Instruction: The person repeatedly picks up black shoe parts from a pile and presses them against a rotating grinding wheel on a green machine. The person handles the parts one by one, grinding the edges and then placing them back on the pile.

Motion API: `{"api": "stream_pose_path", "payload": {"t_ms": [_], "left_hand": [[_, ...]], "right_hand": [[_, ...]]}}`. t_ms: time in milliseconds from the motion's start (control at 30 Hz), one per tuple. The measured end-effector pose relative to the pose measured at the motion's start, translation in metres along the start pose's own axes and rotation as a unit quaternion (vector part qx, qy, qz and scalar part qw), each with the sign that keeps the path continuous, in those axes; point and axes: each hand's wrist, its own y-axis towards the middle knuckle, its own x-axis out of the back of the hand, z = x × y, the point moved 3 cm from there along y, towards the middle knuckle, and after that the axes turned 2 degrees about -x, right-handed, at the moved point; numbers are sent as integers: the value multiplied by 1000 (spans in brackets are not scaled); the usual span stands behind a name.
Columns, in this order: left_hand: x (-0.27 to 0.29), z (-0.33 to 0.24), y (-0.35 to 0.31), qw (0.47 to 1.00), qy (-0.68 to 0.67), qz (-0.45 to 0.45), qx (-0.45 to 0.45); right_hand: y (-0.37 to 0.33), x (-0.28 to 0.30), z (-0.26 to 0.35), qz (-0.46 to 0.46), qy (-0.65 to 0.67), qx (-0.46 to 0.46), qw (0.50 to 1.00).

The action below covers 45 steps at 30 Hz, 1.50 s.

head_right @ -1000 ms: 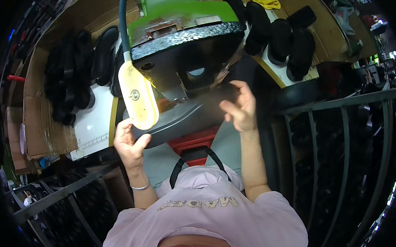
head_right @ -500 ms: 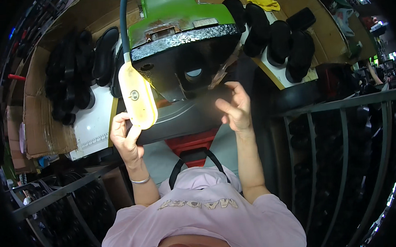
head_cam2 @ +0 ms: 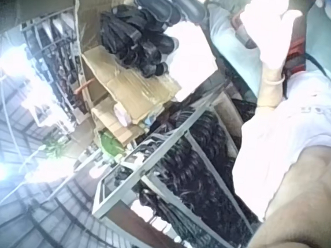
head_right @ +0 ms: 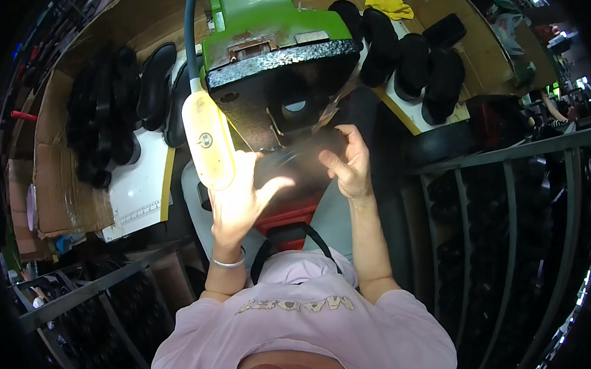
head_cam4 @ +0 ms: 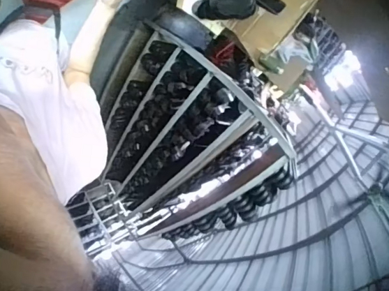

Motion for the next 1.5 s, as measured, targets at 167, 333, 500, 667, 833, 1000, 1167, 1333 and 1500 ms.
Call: {"api": "stream_pose_path", "payload": {"t_ms": [167, 333, 500, 667, 833, 1000, 1167, 1333, 1500], "left_hand": [[10, 13, 13, 997, -21, 41, 69], [26, 28, 3, 988, -23, 118, 98], [25, 46, -28, 959, -91, 142, 228], [21, 48, -40, 967, -100, 106, 209], [14, 15, 3, 995, -40, 50, 74], [12, 4, 27, 994, -98, 39, 40], [2, 32, 10, 970, -173, 124, 120], [19, 43, 9, 949, -121, 220, 191], [21, 56, -9, 930, -151, 231, 242]], "right_hand": [[-1, -9, -10, -13, 15, -26, 999], [-7, -28, -21, -5, -6, -45, 999], [-13, -44, -23, 27, -69, -45, 996], [-12, -45, -26, 18, -84, -12, 996], [-7, -12, -14, -32, 20, -37, 999], [-1, -5, -11, -54, 68, -76, 993], [-4, -10, -16, -39, 98, -100, 989], [-11, -29, -18, -33, 82, -109, 990], [-17, -41, -19, -20, 30, -104, 994]]}}
